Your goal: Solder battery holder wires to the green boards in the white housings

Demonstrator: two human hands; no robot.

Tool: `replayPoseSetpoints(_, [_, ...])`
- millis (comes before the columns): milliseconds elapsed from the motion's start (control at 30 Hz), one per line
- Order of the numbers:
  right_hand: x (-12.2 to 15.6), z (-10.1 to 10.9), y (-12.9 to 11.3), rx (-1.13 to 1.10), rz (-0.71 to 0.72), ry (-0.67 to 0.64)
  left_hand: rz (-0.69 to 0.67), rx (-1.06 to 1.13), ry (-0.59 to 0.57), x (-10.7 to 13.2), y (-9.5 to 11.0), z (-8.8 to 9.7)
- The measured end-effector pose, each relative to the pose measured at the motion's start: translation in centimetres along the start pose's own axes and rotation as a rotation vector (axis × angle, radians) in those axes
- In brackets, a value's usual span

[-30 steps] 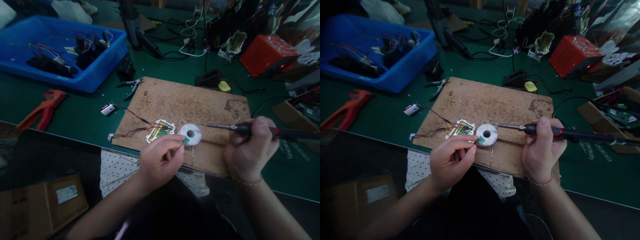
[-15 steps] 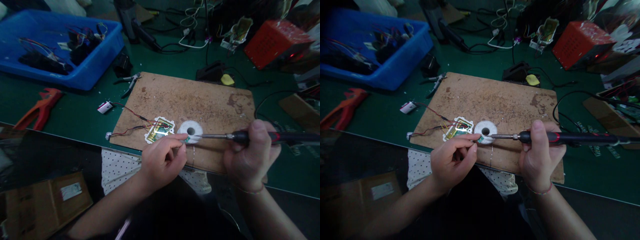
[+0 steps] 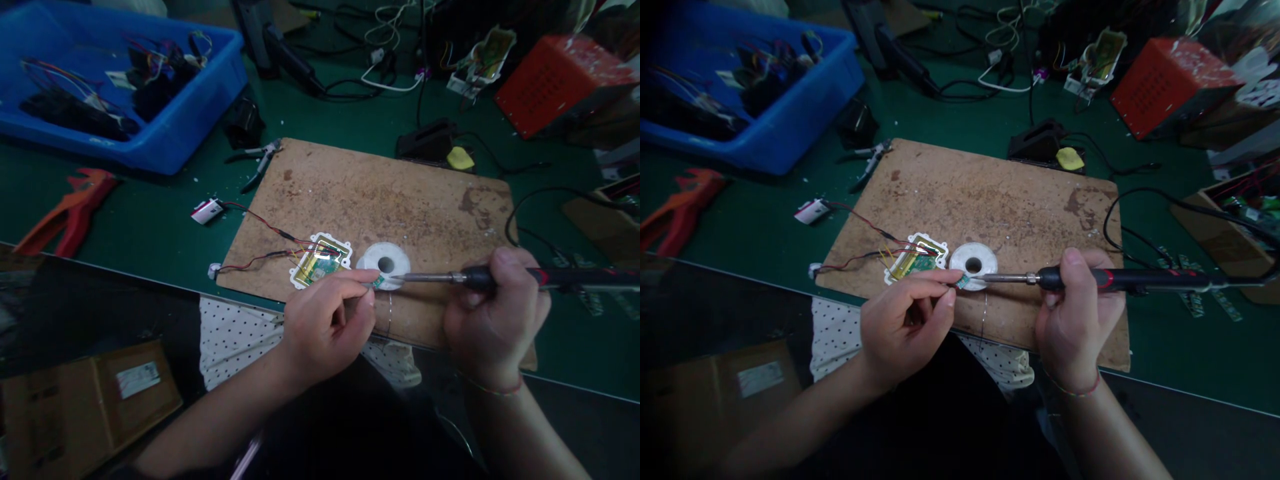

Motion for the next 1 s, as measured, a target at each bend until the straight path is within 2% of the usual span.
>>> replayPoseSetpoints(100, [0.37, 0.35, -0.01, -0.084, -0.006, 0.105, 0.005, -0.001, -0.001, 0.05, -0.13, 0.00])
replayPoseSetpoints(333, [0.32, 0.37, -0.40, -0.235, -0.008, 0.178, 0.009, 0.000, 0.002, 0.06, -0.23, 0.02])
replayPoseSetpoints(800, [0.51, -0.04, -0.42, -0.200, -0.018, 0.122, -0.011, 0.013, 0.030, 0.16, -0.29, 0.13])
replayPoseSetpoints(1000, [0.45, 0.16, -0.45, -0.195, 0.028, 0.135, -0.012, 0.030, 0.035, 0.26, -0.33, 0.11])
Point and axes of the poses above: each hand's wrist, its own x-axis away from the middle knuckle, its own z-axis out of the back of the hand, y = z × x, the point moved 10 cm from there along -x, towards the middle knuckle, and after that the axes turned 13 degrees about -x, right-handed, at the moved point
